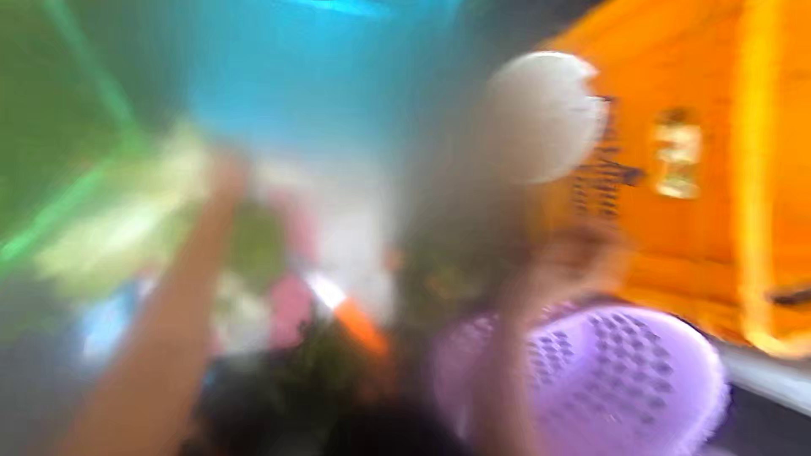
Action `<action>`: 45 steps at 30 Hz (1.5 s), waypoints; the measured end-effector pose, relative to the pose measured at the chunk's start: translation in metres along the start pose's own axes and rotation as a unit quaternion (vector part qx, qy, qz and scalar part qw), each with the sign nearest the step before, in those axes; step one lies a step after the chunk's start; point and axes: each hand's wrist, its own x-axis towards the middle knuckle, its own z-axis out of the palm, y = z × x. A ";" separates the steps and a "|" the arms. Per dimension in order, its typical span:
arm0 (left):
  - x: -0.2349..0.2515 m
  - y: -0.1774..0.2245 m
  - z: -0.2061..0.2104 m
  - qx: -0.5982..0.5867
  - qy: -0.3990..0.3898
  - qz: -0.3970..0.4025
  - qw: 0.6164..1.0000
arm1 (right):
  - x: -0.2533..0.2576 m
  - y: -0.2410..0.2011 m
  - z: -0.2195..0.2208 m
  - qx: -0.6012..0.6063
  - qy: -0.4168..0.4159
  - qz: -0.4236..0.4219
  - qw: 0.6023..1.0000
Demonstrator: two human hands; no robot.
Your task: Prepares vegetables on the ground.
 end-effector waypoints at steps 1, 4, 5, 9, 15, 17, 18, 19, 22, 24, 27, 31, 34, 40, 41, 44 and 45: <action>0.004 0.002 0.001 0.020 -0.007 0.019 1.000 | -0.042 -0.008 0.013 0.019 -0.065 0.058 0.996; 0.004 0.002 0.009 0.070 0.004 0.057 0.996 | -0.122 -0.025 0.051 0.043 -0.239 0.102 0.965; -0.003 0.003 0.006 0.067 0.005 0.077 0.995 | -0.138 -0.033 0.056 0.051 -0.291 0.090 0.951; -0.038 -0.003 0.005 0.027 0.105 0.266 0.958 | -0.157 -0.045 0.063 0.069 -0.310 0.042 0.947; -0.165 0.097 -0.024 -0.161 0.070 0.277 0.945 | -0.076 -0.063 0.043 0.175 -0.202 0.245 0.932; -0.178 0.117 -0.013 -0.273 -0.054 0.232 0.932 | -0.059 -0.065 0.033 0.257 -0.207 0.293 0.897; -0.180 0.119 -0.003 -0.328 -0.112 0.221 0.912 | -0.054 -0.065 0.030 0.299 -0.209 0.289 0.885; -0.181 0.116 0.005 -0.369 -0.170 0.218 0.888 | -0.051 -0.063 0.027 0.328 -0.216 0.275 0.878; -0.189 0.107 0.011 -0.436 -0.288 0.193 0.830 | -0.054 -0.058 0.015 0.252 -0.254 0.171 0.918; -0.193 0.099 0.004 -0.448 -0.322 0.199 0.810 | -0.056 -0.059 0.010 0.149 -0.278 0.033 0.948; -0.193 0.088 0.001 -0.420 -0.349 0.235 0.804 | -0.057 -0.036 0.041 0.132 -0.241 -0.156 0.949; -0.190 0.082 0.009 -0.376 -0.358 0.274 0.810 | -0.046 -0.059 0.023 0.017 -0.300 -0.203 0.932; -0.193 0.092 0.017 -0.301 -0.285 0.332 0.847 | -0.047 -0.058 0.020 -0.022 -0.323 -0.217 0.921; -0.186 0.075 0.076 -0.123 -0.177 0.432 0.876 | -0.063 -0.058 0.010 -0.060 -0.362 -0.159 0.916; -0.191 0.076 0.082 -0.137 -0.164 0.425 0.880 | -0.067 -0.059 0.010 -0.048 -0.358 -0.114 0.925; -0.222 0.109 0.067 -0.238 -0.153 0.335 0.899 | -0.093 -0.044 0.030 0.122 -0.284 0.117 0.944; -0.232 0.119 0.063 -0.264 -0.149 0.295 0.906 | -0.103 -0.045 0.032 0.211 -0.263 0.227 0.914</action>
